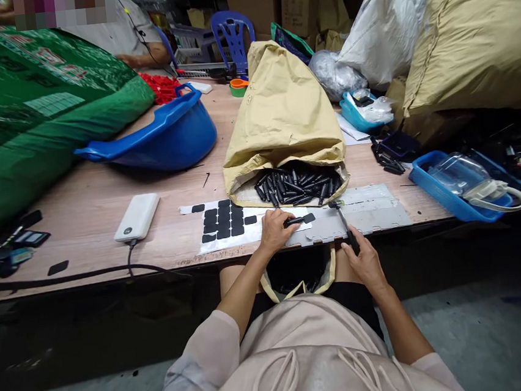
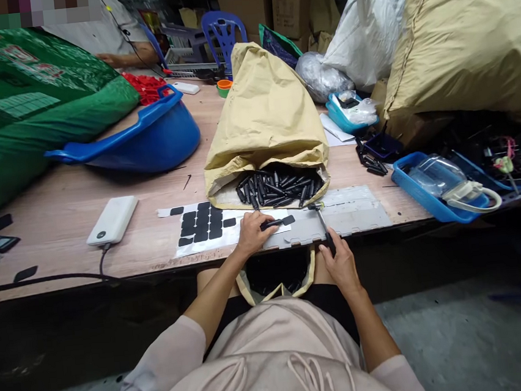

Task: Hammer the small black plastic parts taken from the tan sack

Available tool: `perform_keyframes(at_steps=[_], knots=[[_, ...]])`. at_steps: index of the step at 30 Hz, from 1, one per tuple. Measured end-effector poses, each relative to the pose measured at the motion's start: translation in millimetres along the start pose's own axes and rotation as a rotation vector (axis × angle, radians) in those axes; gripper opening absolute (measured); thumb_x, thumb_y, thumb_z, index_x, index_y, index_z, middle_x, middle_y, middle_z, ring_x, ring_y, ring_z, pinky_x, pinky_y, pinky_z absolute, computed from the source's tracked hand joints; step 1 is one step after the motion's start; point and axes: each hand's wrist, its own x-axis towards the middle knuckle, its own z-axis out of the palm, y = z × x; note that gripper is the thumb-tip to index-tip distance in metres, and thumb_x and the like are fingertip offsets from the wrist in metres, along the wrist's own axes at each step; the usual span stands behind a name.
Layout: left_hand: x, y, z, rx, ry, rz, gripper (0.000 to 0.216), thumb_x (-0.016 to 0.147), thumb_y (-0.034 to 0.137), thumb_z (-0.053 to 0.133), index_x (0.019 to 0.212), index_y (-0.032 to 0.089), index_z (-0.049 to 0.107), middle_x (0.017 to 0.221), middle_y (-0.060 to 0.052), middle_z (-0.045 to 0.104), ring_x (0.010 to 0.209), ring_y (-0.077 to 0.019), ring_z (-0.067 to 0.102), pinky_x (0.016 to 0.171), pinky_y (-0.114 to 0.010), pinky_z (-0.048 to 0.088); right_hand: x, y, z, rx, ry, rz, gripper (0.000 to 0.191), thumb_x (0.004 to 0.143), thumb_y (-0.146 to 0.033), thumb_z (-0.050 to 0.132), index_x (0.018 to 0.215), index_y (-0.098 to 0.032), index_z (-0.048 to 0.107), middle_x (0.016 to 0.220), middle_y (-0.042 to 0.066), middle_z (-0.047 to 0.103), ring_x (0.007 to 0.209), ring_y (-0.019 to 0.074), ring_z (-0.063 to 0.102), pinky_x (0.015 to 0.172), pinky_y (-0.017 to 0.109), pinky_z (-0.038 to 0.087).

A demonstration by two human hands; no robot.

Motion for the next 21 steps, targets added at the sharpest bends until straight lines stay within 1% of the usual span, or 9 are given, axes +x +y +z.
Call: perform_keyframes(at_steps=[3, 6, 9, 12, 14, 16, 19, 21], knots=[[2.7, -2.0, -2.4, -0.031, -0.016, 0.008, 0.018, 0.084, 0.030, 0.081, 0.101, 0.025, 0.076, 0.099, -0.003, 0.073, 0.105, -0.0264, 0.057, 0.097, -0.039, 0.042, -6.2, -8.0, -2.0, 0.062, 0.001, 0.024, 0.058, 0.095, -0.046, 0.055, 0.146, -0.019, 0.062, 0.141, 0.014, 0.069, 0.126, 0.0263, 0.066, 0.110, 0.046, 0.054], [3.6, -2.7, -3.8, -0.044, -0.026, 0.000, 0.016, 0.084, 0.029, 0.081, 0.098, 0.025, 0.076, 0.101, -0.004, 0.074, 0.107, -0.0268, 0.056, 0.098, -0.040, 0.042, -16.3, -27.1, -3.4, 0.104, -0.028, 0.011, 0.056, 0.098, -0.046, 0.052, 0.147, -0.020, 0.061, 0.140, 0.013, 0.069, 0.126, 0.0254, 0.066, 0.111, 0.045, 0.054], [3.5, -2.4, -3.0, -0.054, -0.031, -0.012, 0.015, 0.083, 0.030, 0.081, 0.097, 0.026, 0.077, 0.101, -0.003, 0.074, 0.108, -0.0274, 0.056, 0.099, -0.041, 0.042, -24.8, -48.3, -0.9, 0.150, -0.122, -0.017, 0.054, 0.101, -0.045, 0.052, 0.149, -0.023, 0.061, 0.143, 0.011, 0.068, 0.129, 0.0248, 0.065, 0.110, 0.043, 0.054], [3.7, -0.8, -1.8, -0.068, -0.030, -0.035, 0.015, 0.082, 0.029, 0.082, 0.096, 0.027, 0.077, 0.103, -0.002, 0.075, 0.109, -0.0276, 0.056, 0.099, -0.042, 0.042, -29.6, -62.8, 5.5, 0.223, -0.208, -0.035, 0.054, 0.102, -0.043, 0.050, 0.151, -0.023, 0.059, 0.131, 0.010, 0.073, 0.122, 0.0241, 0.068, 0.105, 0.041, 0.059], [4.1, 0.9, -1.6, -0.074, -0.031, -0.062, 0.016, 0.081, 0.028, 0.083, 0.095, 0.027, 0.076, 0.103, -0.002, 0.075, 0.108, -0.0275, 0.056, 0.098, -0.042, 0.041, -31.4, -67.9, 10.3, 0.252, -0.239, -0.030, 0.055, 0.102, -0.043, 0.049, 0.153, -0.024, 0.057, 0.123, 0.009, 0.076, 0.117, 0.0241, 0.071, 0.101, 0.042, 0.061], [4.5, 2.9, -1.8, -0.080, -0.034, -0.090, 0.017, 0.080, 0.027, 0.084, 0.095, 0.027, 0.076, 0.103, -0.001, 0.075, 0.108, -0.0274, 0.056, 0.099, -0.043, 0.041, -32.4, -70.8, 13.9, 0.265, -0.264, -0.013, 0.055, 0.102, -0.042, 0.049, 0.154, -0.024, 0.056, 0.120, 0.009, 0.076, 0.112, 0.0237, 0.072, 0.098, 0.041, 0.062], [5.1, 4.7, -2.5, -0.093, -0.034, -0.115, 0.018, 0.079, 0.027, 0.085, 0.094, 0.027, 0.076, 0.103, -0.001, 0.075, 0.109, -0.0272, 0.056, 0.099, -0.043, 0.040, -32.9, -74.0, 16.6, 0.280, -0.300, -0.004, 0.056, 0.103, -0.042, 0.048, 0.156, -0.024, 0.053, 0.124, 0.009, 0.076, 0.106, 0.0217, 0.074, 0.095, 0.039, 0.063], [5.3, 4.9, -2.6, -0.103, -0.029, -0.115, 0.018, 0.078, 0.027, 0.086, 0.094, 0.027, 0.076, 0.103, -0.001, 0.075, 0.108, -0.0268, 0.056, 0.100, -0.043, 0.040, -32.8, -75.8, 17.6, 0.281, -0.305, -0.022, 0.056, 0.104, -0.042, 0.047, 0.157, -0.025, 0.052, 0.132, 0.009, 0.074, 0.109, 0.0212, 0.073, 0.099, 0.039, 0.062]])
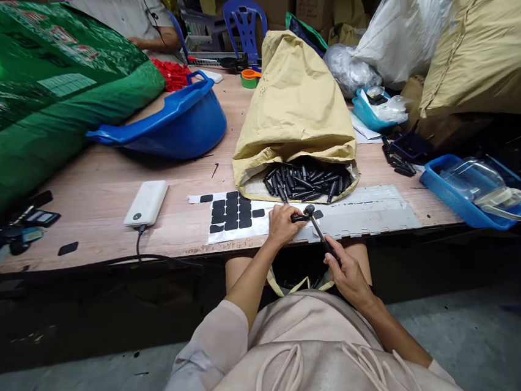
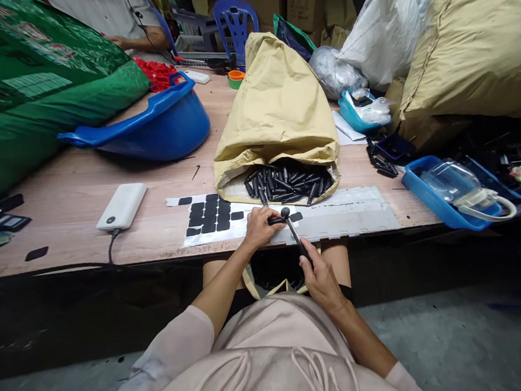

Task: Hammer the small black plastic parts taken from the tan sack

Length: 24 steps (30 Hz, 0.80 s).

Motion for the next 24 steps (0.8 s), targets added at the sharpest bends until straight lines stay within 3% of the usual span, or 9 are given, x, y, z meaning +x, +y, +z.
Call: perform_keyframes(at_steps=[5, 19, 24], knots=[[0.1, -0.9, 1.0, -0.006, 0.007, 0.006, 0.017, 0.077, 0.026, 0.086, 0.091, 0.027, 0.076, 0.097, -0.001, 0.073, 0.105, -0.0267, 0.056, 0.099, -0.043, 0.040, 1.7, -0.7, 4.4, -0.019, -0.019, -0.067, 0.053, 0.104, -0.039, 0.047, 0.154, -0.023, 0.056, 0.153, 0.009, 0.061, 0.130, 0.0231, 0.066, 0.112, 0.041, 0.055], [-0.1, -0.4, 3.1, -0.005, 0.041, 0.001, 0.017, 0.076, 0.025, 0.087, 0.089, 0.027, 0.077, 0.100, 0.000, 0.076, 0.107, -0.0267, 0.057, 0.101, -0.043, 0.042, -0.2, 1.2, 3.0, 0.007, 0.012, -0.019, 0.052, 0.104, -0.039, 0.047, 0.153, -0.023, 0.056, 0.152, 0.008, 0.062, 0.142, 0.0230, 0.058, 0.121, 0.042, 0.048], [-1.0, 0.3, 2.4, 0.013, 0.034, 0.007, 0.017, 0.077, 0.025, 0.087, 0.090, 0.026, 0.077, 0.100, -0.001, 0.076, 0.108, -0.0276, 0.058, 0.101, -0.043, 0.042, 2.8, 6.1, -4.8, -0.058, 0.131, -0.028, 0.053, 0.103, -0.039, 0.047, 0.151, -0.019, 0.058, 0.149, 0.012, 0.064, 0.139, 0.0246, 0.060, 0.120, 0.044, 0.048]])
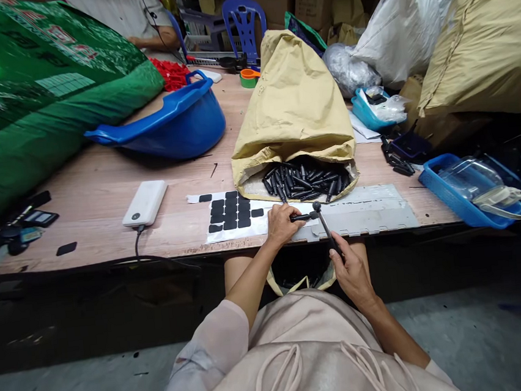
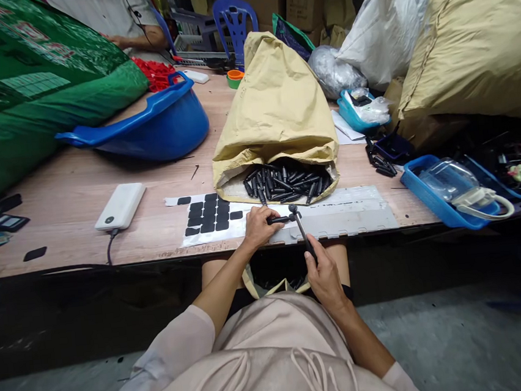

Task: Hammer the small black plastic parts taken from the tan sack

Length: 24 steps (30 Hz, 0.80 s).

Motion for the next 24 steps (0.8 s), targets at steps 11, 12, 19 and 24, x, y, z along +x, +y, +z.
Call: perform_keyframes(at_steps=[11, 12, 19, 24], knots=[[-0.6, -4.9, 0.4, 0.012, 0.010, 0.052, 0.015, 0.077, 0.025, 0.086, 0.090, 0.025, 0.078, 0.098, -0.002, 0.076, 0.106, -0.0283, 0.058, 0.099, -0.044, 0.044, -2.0, 29.8, -22.7, -0.331, 0.169, 0.121, 0.053, 0.099, -0.036, 0.044, 0.147, -0.023, 0.062, 0.123, 0.010, 0.072, 0.107, 0.0236, 0.069, 0.093, 0.035, 0.057], [-1.0, -6.0, 0.8, 0.011, 0.012, 0.060, 0.015, 0.077, 0.025, 0.085, 0.090, 0.026, 0.078, 0.097, -0.002, 0.076, 0.105, -0.0283, 0.058, 0.098, -0.044, 0.044, -2.0, 31.2, -22.9, -0.350, 0.163, 0.127, 0.053, 0.099, -0.035, 0.044, 0.147, -0.024, 0.062, 0.122, 0.010, 0.072, 0.106, 0.0234, 0.070, 0.092, 0.034, 0.057], [-0.1, -12.1, 1.3, 0.026, 0.013, 0.126, 0.011, 0.082, 0.030, 0.082, 0.090, 0.025, 0.078, 0.093, -0.003, 0.074, 0.103, -0.0278, 0.057, 0.097, -0.044, 0.044, 0.1, 34.2, -20.4, -0.439, 0.067, 0.141, 0.057, 0.101, -0.034, 0.043, 0.157, -0.027, 0.052, 0.116, 0.009, 0.073, 0.093, 0.0219, 0.072, 0.079, 0.029, 0.055], [-23.6, -4.5, 2.4, 0.025, 0.049, 0.302, 0.013, 0.091, 0.035, 0.074, 0.095, 0.022, 0.074, 0.096, -0.007, 0.073, 0.101, -0.0273, 0.059, 0.094, -0.043, 0.045, 0.3, 35.0, -19.5, -0.493, 0.038, 0.156, 0.058, 0.102, -0.036, 0.042, 0.160, -0.028, 0.049, 0.116, 0.010, 0.073, 0.088, 0.0219, 0.073, 0.070, 0.027, 0.052]])
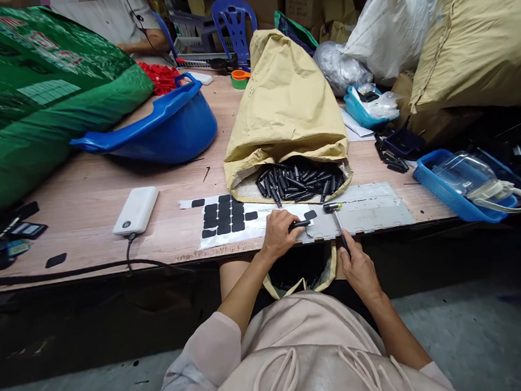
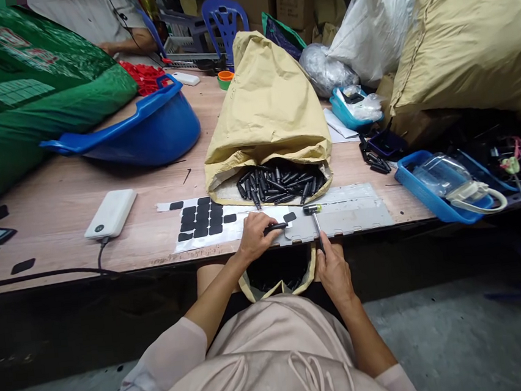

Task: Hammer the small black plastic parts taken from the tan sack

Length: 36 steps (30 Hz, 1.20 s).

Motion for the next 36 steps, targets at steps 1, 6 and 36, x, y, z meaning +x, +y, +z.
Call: perform_keyframes(at_steps=[1, 6, 36], knots=[[-9.5, 5.4, 1.2, -0.027, -0.018, 0.066, 0.016, 0.095, 0.036, 0.070, 0.098, 0.021, 0.073, 0.098, -0.008, 0.073, 0.100, -0.0265, 0.060, 0.093, -0.042, 0.046, -0.1, -0.3, 0.0, -0.003, -0.004, 0.001, 0.058, 0.102, -0.035, 0.042, 0.160, -0.028, 0.048, 0.117, 0.010, 0.074, 0.088, 0.0224, 0.073, 0.070, 0.028, 0.052], [-62.8, 21.1, 20.1, -0.144, -0.350, 0.209, 0.027, 0.106, 0.040, 0.051, 0.116, 0.022, 0.069, 0.107, -0.007, 0.074, 0.095, -0.0201, 0.068, 0.083, -0.031, 0.052, -0.4, -2.2, -0.9, -0.004, -0.006, 0.001, 0.058, 0.103, -0.034, 0.041, 0.161, -0.030, 0.047, 0.121, 0.010, 0.074, 0.091, 0.0233, 0.074, 0.073, 0.028, 0.054], [69.1, -16.4, -34.4, 0.079, 0.052, -0.790, 0.029, 0.086, 0.048, 0.078, 0.080, 0.022, 0.067, 0.094, -0.008, 0.077, 0.094, -0.0269, 0.069, 0.072, -0.032, 0.045, 0.7, 0.4, 2.2, 0.011, 0.029, -0.022, 0.058, 0.101, -0.032, 0.045, 0.159, -0.028, 0.050, 0.114, 0.010, 0.075, 0.082, 0.0208, 0.071, 0.067, 0.027, 0.052]])
